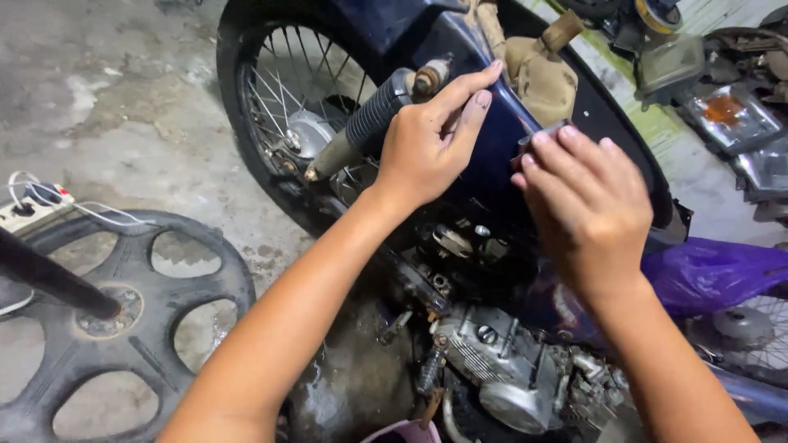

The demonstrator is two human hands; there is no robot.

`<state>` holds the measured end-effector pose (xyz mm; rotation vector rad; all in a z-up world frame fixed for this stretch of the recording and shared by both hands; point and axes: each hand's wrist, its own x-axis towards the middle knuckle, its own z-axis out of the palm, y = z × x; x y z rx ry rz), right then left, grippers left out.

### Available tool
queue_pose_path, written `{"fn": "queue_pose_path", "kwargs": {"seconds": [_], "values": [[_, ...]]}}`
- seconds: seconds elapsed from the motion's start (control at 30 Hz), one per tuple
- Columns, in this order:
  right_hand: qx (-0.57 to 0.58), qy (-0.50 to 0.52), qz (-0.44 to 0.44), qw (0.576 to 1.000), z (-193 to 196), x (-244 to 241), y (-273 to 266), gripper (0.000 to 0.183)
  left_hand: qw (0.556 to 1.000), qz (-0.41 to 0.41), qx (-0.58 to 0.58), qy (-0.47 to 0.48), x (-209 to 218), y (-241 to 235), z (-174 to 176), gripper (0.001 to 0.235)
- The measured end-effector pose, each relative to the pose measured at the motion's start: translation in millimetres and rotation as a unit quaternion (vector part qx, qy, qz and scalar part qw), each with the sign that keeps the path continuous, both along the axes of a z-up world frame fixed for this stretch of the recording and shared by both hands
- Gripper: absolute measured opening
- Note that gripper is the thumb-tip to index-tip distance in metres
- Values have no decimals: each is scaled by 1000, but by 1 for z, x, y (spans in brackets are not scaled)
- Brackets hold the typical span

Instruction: Wet sanding the body panel of a motorcycle using a sanding block and water to smooth the surface.

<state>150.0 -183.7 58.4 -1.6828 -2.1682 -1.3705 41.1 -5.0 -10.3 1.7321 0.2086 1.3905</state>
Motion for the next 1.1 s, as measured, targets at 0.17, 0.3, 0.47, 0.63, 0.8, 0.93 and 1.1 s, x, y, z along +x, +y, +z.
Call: {"fn": "queue_pose_path", "kwargs": {"seconds": [0.17,0.3,0.47,0.63,0.8,0.93,1.1], "values": [[49,118,-18,992,12,0,-13,43,1000,4,12,-6,1,2,-1,32],[51,223,-56,972,9,7,-22,59,1000,3,1,1,3,3,-3,32],[-34,248,-263,932,19,-8,29,78,999,24,22,-3,8,4,-5,32],[5,108,-196,975,-1,8,9,75,1000,6,8,15,0,3,-1,32],[29,107,-231,967,-9,19,-23,78,999,18,24,13,4,7,-1,36],[21,115,-245,962,1,1,16,64,999,31,4,28,7,-6,-5,33],[10,124,-234,964,5,-3,17,57,999,5,-1,44,-5,-1,4,35]]}}
